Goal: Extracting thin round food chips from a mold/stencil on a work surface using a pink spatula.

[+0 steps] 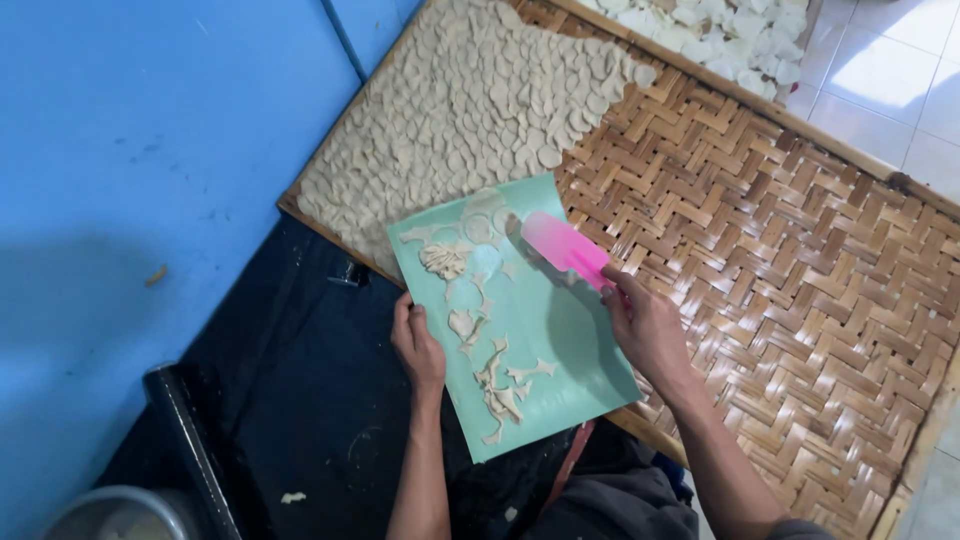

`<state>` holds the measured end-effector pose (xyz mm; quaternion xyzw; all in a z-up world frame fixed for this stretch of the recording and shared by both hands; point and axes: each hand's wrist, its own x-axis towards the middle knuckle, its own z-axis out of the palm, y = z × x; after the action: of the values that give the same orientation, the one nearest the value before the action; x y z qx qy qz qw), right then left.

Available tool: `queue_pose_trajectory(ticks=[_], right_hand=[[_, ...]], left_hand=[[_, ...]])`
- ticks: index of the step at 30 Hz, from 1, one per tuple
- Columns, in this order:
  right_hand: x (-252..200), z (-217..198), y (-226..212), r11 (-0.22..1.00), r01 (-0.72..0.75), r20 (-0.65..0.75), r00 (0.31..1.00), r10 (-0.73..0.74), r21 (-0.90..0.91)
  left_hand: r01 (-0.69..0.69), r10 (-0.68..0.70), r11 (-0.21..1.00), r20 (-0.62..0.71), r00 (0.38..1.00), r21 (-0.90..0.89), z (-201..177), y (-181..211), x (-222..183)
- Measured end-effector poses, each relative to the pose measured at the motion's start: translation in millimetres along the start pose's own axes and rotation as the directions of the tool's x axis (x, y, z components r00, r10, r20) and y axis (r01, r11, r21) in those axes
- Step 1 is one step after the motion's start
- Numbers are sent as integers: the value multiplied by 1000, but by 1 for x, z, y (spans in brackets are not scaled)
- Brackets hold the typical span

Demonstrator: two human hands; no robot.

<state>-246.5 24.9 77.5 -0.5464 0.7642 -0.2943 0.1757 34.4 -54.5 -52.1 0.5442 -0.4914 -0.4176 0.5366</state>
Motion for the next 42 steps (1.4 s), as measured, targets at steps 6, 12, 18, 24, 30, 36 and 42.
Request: queue_pose_trajectory(ticks=[6, 12, 18, 24, 30, 36, 42], right_hand=[[-10, 9, -5, 999, -27, 140, 990, 31, -29], [-13, 9, -23, 999, -12, 210, 977, 22, -50], [4, 31, -3, 999, -31, 50, 998, 33, -31], [20, 46, 7, 998, 62, -29, 998, -61, 20], [30, 41, 8, 993, -112, 29, 993, 113, -24], [36, 41, 14, 993, -115, 110, 988, 112, 17], [47, 44, 24, 997, -71, 150, 986, 72, -7]], left_hand=[[-11, 12, 1000, 11, 1000, -13, -2, 9, -2], [-41, 41, 998, -4, 999, -52, -4, 4, -4], [-39, 38, 999, -14, 999, -32, -3, 8, -4], [-53, 53, 998, -1, 999, -26, -4, 9, -3], [-20, 20, 1000, 2, 1000, -24, -4, 10, -3], [-22, 22, 999, 3, 1000, -34, -3, 8, -2], [-23, 23, 999, -5, 1000, -34, -4, 7, -2]])
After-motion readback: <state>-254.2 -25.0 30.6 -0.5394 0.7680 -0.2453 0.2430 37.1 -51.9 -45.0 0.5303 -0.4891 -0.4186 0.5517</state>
